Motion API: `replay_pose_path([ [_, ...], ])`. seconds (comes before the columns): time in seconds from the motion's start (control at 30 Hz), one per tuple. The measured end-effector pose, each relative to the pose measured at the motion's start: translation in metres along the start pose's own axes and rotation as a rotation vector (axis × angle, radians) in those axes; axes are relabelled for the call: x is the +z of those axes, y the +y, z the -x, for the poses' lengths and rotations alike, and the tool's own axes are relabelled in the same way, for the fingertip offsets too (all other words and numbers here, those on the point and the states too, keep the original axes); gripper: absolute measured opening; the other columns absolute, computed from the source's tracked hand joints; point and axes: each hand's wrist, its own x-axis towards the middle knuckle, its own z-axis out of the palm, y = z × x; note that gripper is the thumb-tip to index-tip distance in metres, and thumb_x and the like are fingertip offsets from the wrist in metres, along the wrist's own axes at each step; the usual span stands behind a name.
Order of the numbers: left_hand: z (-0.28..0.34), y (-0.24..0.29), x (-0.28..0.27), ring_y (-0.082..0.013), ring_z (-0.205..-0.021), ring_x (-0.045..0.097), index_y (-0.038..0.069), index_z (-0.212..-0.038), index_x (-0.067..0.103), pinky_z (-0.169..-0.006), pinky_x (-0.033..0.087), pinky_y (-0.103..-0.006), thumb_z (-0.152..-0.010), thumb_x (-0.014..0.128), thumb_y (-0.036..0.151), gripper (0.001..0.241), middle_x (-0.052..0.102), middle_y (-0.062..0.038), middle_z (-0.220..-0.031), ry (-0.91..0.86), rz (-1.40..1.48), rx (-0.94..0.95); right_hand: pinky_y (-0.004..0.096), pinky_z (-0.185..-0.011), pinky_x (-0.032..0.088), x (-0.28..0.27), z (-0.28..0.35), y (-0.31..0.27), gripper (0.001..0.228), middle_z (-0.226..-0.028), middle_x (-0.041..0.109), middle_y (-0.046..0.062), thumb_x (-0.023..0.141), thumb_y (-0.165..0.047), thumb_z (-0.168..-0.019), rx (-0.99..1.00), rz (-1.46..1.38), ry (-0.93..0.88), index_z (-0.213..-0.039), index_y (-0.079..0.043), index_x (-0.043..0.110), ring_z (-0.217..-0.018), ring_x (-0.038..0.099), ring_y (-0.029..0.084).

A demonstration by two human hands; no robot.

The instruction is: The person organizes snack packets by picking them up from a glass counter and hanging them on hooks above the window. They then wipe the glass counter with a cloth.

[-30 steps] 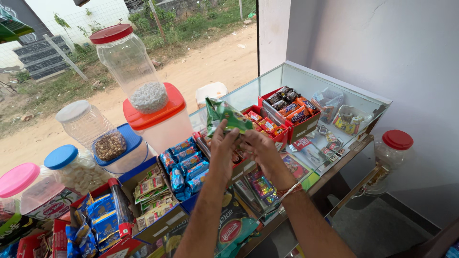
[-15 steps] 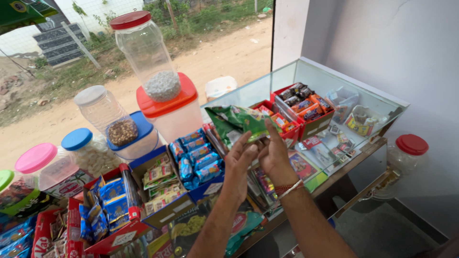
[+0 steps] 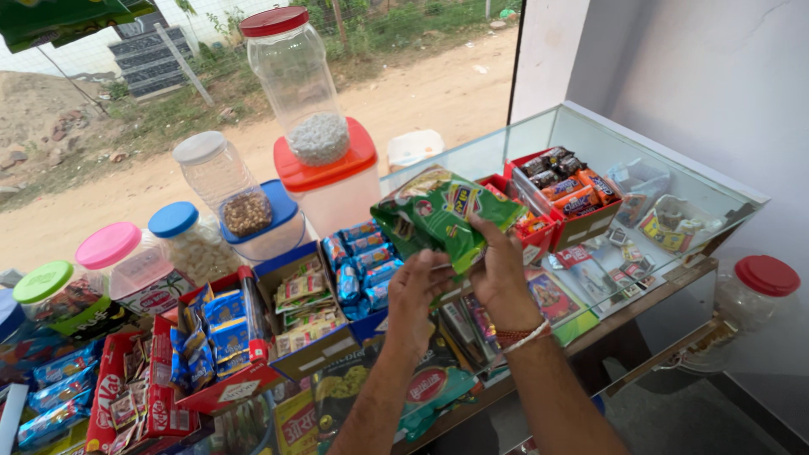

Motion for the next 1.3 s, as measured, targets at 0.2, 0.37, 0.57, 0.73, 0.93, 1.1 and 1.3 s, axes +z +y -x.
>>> replay_pose_path([
  [0.2,-0.009,0.016,-0.021,-0.0243,-0.102,0.07,0.004,-0.119,0.066,-0.092,0.054,-0.039,-0.096,0.047,0.064,0.067,0.074,-0.011,-0.112,0.096,0.086,-0.096,0.037,-0.071,0.062,0.019,0.024,-0.023,0.025,-0.098,0.073,0.01,0.071,-0.005,-0.087,-0.016,0.091,-0.11,-0.111,0.0,0.065,-0.084,0.074,0.021],
  [0.37,-0.016,0.033,-0.022,-0.0291,-0.101,0.066,0.003,-0.124,0.058,-0.093,0.055,-0.049,-0.102,0.049,0.073,0.074,0.064,-0.013,-0.108,0.029,0.41,0.026,0.035,-0.074,0.063,0.015,0.026,-0.032,0.023,-0.099,0.072,0.009,0.068,-0.002,-0.087,0.02,0.109,-0.231,-0.11,-0.001,0.065,-0.084,0.074,0.019],
  [0.57,-0.013,0.079,-0.024,-0.0284,-0.111,0.065,0.013,-0.135,0.057,-0.09,0.054,-0.0484,-0.089,0.052,0.071,0.074,0.066,-0.009,-0.129,0.064,0.573,0.207,0.035,-0.075,0.063,0.007,0.023,-0.033,0.031,-0.103,0.072,0.009,0.06,0.0,-0.085,0.075,0.133,-0.259,-0.117,-0.001,0.063,-0.085,0.074,0.019],
  [0.73,-0.016,0.099,-0.038,-0.0283,-0.12,0.066,0.008,-0.135,0.06,-0.101,0.055,-0.0477,-0.095,0.065,0.036,0.048,0.067,-0.011,-0.133,0.126,0.6,0.321,0.034,-0.08,0.063,0.006,0.025,-0.035,0.033,-0.105,0.072,0.008,0.06,-0.002,-0.087,0.108,0.199,-0.31,-0.12,0.0,0.062,-0.092,0.073,0.018],
  [0.93,-0.029,0.092,-0.063,-0.0264,-0.114,0.07,-0.001,-0.13,0.06,-0.098,0.059,-0.0411,-0.096,0.065,0.006,0.036,0.072,-0.014,-0.125,0.18,0.606,0.255,0.029,-0.079,0.06,0.004,0.016,-0.021,0.033,-0.11,0.074,0.007,0.055,-0.028,-0.104,0.03,0.148,-0.253,-0.125,-0.003,0.065,-0.095,0.072,0.014],
  [1.1,-0.028,0.089,-0.066,-0.0239,-0.114,0.07,0.005,-0.133,0.057,-0.097,0.059,-0.0393,-0.09,0.066,-0.003,0.045,0.069,-0.009,-0.127,0.175,0.519,0.368,0.029,-0.082,0.06,-0.005,0.001,-0.005,0.028,-0.107,0.074,0.006,0.057,-0.024,-0.107,-0.105,0.228,-0.168,-0.119,-0.001,0.068,-0.093,0.071,0.013],
  [1.3,-0.024,0.097,-0.064,-0.0272,-0.115,0.068,0.003,-0.138,0.055,-0.098,0.058,-0.0424,-0.091,0.066,-0.004,0.048,0.067,-0.013,-0.129,0.18,0.534,0.395,0.027,-0.081,0.058,-0.012,-0.001,0.004,0.028,-0.104,0.074,0.004,0.056,-0.021,-0.106,-0.178,0.285,-0.121,-0.118,0.0,0.07,-0.09,0.07,0.011],
])
